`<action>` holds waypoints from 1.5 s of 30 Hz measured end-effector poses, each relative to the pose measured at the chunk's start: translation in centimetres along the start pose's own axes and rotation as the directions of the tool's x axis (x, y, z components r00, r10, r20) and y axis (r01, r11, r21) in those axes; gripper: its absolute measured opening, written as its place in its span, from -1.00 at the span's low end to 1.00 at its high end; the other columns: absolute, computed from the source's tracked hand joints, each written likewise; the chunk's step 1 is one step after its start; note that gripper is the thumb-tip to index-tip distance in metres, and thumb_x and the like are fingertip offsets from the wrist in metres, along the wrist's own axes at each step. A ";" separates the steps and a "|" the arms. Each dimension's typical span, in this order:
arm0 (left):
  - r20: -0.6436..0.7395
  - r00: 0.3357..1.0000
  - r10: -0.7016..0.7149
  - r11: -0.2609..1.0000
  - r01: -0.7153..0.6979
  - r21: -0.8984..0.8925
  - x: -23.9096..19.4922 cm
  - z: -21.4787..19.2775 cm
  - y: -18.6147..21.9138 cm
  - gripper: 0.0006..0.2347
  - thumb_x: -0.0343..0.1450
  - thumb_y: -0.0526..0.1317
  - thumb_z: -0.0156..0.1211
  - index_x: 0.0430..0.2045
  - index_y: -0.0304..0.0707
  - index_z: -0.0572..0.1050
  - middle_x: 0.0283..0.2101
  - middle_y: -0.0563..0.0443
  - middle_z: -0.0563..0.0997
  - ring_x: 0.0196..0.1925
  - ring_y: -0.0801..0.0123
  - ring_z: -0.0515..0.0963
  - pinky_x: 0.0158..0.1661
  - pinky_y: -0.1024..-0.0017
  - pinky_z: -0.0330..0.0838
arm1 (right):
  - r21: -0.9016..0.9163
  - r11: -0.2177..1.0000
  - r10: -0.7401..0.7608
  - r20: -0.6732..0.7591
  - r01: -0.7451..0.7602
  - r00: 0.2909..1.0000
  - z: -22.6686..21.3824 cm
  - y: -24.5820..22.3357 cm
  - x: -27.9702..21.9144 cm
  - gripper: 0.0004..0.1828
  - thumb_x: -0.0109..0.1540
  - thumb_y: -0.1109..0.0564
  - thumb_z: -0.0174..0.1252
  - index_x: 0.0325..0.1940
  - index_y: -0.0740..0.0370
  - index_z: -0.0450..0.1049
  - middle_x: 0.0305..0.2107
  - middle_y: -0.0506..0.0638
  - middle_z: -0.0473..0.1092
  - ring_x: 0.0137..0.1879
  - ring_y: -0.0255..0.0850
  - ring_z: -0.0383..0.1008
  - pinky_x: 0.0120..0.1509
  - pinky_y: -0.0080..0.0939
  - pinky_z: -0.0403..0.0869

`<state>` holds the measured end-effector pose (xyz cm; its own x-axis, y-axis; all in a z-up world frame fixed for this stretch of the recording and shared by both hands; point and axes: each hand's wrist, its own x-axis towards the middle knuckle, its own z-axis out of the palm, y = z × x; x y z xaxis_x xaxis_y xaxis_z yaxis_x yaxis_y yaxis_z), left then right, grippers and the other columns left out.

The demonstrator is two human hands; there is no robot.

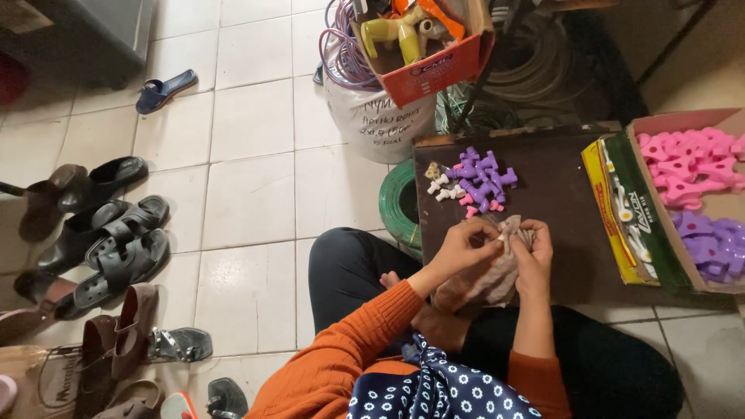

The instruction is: Assembling small interlocking plastic toy pieces of various colors into a larger structure.

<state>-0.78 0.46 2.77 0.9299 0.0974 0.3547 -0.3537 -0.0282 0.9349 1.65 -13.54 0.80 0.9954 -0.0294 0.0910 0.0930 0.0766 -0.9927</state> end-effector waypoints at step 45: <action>-0.148 0.989 0.001 0.652 0.112 0.750 5.5 -1.1 -11.7 -0.78 0.19 -0.28 0.27 -0.34 -0.01 0.47 -0.33 0.03 0.51 -0.21 0.14 0.50 -0.20 0.30 0.44 | -0.005 0.986 -0.158 -0.301 0.164 0.941 -4.3 -1.1 1.1 -0.56 0.10 0.35 0.22 -0.04 0.15 0.21 -0.18 -0.08 0.19 -0.07 -0.34 0.19 0.06 -0.33 0.25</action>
<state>8.39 2.37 -6.18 0.9044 0.2436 0.3504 -0.0509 -0.7536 0.6554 2.56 -17.95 1.69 0.9149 -0.3397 0.2182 0.2546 0.0658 -0.9648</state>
